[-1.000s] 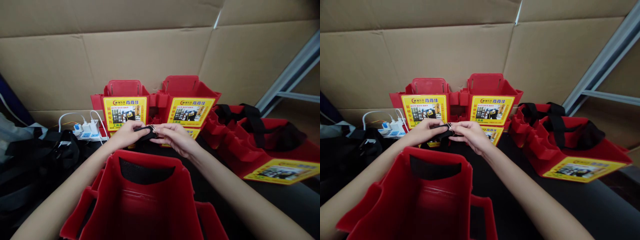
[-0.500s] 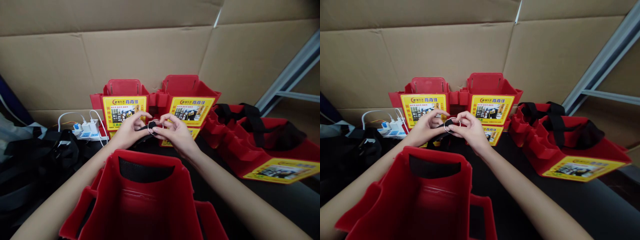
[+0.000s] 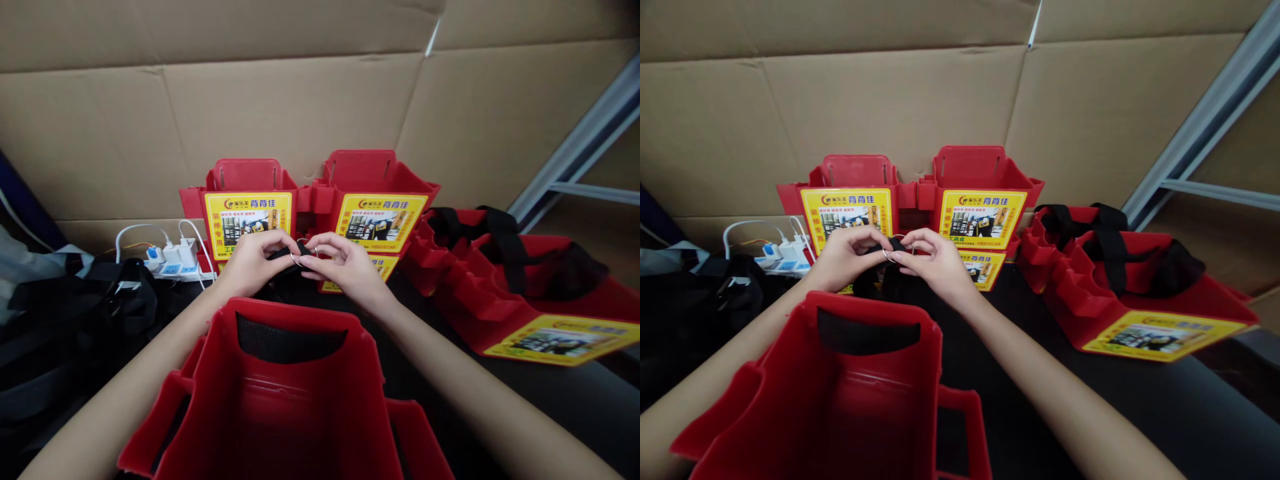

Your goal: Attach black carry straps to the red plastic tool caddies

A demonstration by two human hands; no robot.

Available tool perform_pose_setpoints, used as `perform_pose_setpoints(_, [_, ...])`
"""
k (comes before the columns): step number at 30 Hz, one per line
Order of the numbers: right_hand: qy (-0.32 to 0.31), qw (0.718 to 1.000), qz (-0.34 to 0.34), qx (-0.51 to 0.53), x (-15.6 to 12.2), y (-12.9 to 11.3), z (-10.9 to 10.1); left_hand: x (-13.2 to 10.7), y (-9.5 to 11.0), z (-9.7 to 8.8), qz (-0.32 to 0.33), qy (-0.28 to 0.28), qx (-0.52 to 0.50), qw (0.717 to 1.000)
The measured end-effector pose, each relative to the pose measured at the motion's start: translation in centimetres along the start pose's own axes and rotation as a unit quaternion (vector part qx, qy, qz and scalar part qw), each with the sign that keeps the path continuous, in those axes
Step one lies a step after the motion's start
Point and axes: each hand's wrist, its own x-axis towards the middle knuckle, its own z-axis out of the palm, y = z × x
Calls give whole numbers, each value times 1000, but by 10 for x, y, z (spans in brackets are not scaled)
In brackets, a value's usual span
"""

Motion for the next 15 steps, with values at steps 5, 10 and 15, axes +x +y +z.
perform_pose_setpoints(5, [-8,1000,1,-19,2,5,-2,0,-1,0,-6,-19,-4,1000])
perform_pose_setpoints(10, [59,988,-109,-91,1,4,-4,0,1,0,-38,-50,16,998])
perform_pose_setpoints(15, [209,937,-242,-141,3,-18,-22,1,3,-2,-74,-82,-15,994])
